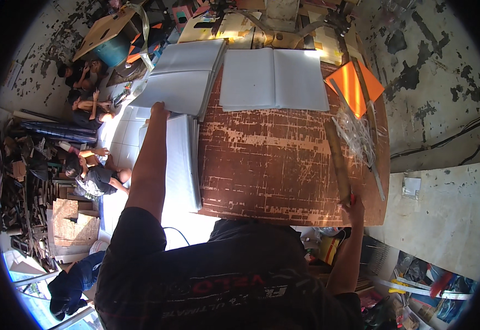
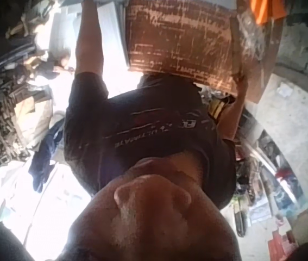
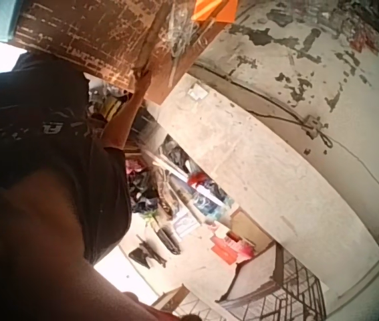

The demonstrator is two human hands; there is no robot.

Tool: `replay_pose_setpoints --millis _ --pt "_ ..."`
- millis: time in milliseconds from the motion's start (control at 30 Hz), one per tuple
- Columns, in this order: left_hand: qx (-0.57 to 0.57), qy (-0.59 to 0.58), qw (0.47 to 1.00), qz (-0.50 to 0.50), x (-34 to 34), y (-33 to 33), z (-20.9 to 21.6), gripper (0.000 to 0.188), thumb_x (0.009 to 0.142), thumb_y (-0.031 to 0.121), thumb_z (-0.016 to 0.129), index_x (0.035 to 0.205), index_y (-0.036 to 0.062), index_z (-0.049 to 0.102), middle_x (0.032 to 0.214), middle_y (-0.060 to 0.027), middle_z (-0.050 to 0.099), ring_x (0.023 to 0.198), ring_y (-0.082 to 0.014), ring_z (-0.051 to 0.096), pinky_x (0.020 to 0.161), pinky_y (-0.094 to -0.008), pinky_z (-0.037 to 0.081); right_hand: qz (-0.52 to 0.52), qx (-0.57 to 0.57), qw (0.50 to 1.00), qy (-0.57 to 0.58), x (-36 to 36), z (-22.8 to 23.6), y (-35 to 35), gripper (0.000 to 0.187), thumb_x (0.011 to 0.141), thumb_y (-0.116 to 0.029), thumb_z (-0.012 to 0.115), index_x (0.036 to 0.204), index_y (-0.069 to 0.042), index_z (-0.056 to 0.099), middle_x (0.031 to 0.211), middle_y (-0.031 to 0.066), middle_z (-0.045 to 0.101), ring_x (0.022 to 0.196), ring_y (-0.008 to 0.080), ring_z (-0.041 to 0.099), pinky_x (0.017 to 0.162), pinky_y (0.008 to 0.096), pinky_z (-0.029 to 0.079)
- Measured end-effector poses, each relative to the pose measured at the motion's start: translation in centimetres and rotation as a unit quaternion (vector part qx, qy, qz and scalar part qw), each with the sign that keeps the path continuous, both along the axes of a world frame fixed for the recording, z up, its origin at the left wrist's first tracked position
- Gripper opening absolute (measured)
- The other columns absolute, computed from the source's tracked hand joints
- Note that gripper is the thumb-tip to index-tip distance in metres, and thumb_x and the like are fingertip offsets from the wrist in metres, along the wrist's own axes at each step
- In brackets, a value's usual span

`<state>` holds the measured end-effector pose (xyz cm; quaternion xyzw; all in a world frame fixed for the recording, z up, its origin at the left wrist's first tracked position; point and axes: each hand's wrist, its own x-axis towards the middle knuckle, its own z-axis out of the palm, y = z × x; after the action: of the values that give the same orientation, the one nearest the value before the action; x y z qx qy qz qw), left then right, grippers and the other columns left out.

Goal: The person measures a stack of paper with a ruler, marks it with a pen, and then cuts individual sheets with a pair of shears on a wooden table.

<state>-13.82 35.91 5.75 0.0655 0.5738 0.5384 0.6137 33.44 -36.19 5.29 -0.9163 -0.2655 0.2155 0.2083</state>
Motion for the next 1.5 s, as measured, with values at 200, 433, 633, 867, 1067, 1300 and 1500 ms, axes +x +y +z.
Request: replay_pose_setpoints --millis 200,433,633,867,1067,1300,1500 --pt "0.075 0.024 0.996 -0.028 -3.0 -1.0 0.7 0.059 0.091 0.022 0.068 0.142 -0.0009 0.05 0.142 -0.0183 0.054 0.121 -0.0294 0.06 0.097 -0.0419 0.052 -0.019 0.023 0.999 -0.045 -0.5 -0.7 0.6 0.073 0.065 -0.045 0.092 0.113 -0.004 0.055 0.097 0.013 0.065 0.089 0.032 0.065 0.079 0.042 0.051" --pt "0.115 0.348 0.923 -0.118 -6.7 -4.4 5.9 0.047 0.087 0.024 0.074 0.126 -0.0025 0.065 0.125 -0.0204 0.066 0.11 -0.0268 0.066 0.089 -0.0374 0.053 -0.047 0.034 0.995 -0.084 -0.2 -0.3 -0.4 0.069 0.071 -0.046 0.088 0.114 -0.003 0.055 0.101 0.0141 0.064 0.094 0.0354 0.064 0.081 0.0439 0.05" --pt "0.286 0.707 0.591 -0.263 -12.6 -10.0 5.5 0.03 0.087 0.031 0.075 0.096 0.0031 0.07 0.091 -0.0218 0.073 0.088 -0.0408 0.071 0.078 -0.0472 0.056 -0.062 0.042 0.992 -0.106 2.0 -1.7 -0.5 0.068 0.073 -0.045 0.085 0.119 -0.005 0.055 0.108 0.0177 0.068 0.101 0.0397 0.066 0.083 0.0477 0.051" --pt "0.112 0.8 0.446 -0.384 -0.9 -20.7 9.0 0.07 0.09 0.063 0.064 0.119 -0.0007 0.057 0.123 -0.0215 0.059 0.115 -0.0444 0.06 0.09 -0.0523 0.054 -0.027 0.058 0.984 -0.164 2.1 -1.4 1.1 0.063 0.077 -0.043 0.084 0.116 0.0 0.057 0.105 0.0208 0.062 0.098 0.0416 0.061 0.085 0.0478 0.048" --pt "0.053 0.791 0.408 -0.453 1.2 -22.2 9.8 0.083 0.086 0.068 0.065 0.127 -0.0025 0.051 0.135 -0.0211 0.05 0.13 -0.0466 0.048 0.098 -0.0553 0.05 -0.042 0.105 0.976 -0.186 2.2 -0.9 2.2 0.06 0.083 -0.04 0.08 0.114 0.005 0.056 0.105 0.0241 0.059 0.098 0.0443 0.06 0.085 0.0505 0.047" --pt "0.08 0.796 0.409 -0.439 0.1 -22.3 9.5 0.06 0.093 0.052 0.062 0.12 -0.0013 0.061 0.128 -0.023 0.059 0.121 -0.0466 0.058 0.096 -0.0537 0.053 -0.08 0.12 0.972 -0.184 3.5 -0.9 3.8 0.058 0.089 -0.041 0.074 0.115 0.005 0.051 0.106 0.0282 0.055 0.099 0.0513 0.057 0.082 0.0578 0.045" --pt "0.081 0.791 0.409 -0.448 0.6 -21.2 11.1 0.033 0.088 0.024 0.056 0.104 0.0008 0.073 0.11 -0.026 0.072 0.106 -0.0409 0.07 0.092 -0.0454 0.057 -0.075 0.162 0.953 -0.246 4.3 -3.7 4.2 0.047 0.098 -0.034 0.064 0.114 0.006 0.047 0.111 0.0313 0.054 0.101 0.0526 0.057 0.08 0.0588 0.048"
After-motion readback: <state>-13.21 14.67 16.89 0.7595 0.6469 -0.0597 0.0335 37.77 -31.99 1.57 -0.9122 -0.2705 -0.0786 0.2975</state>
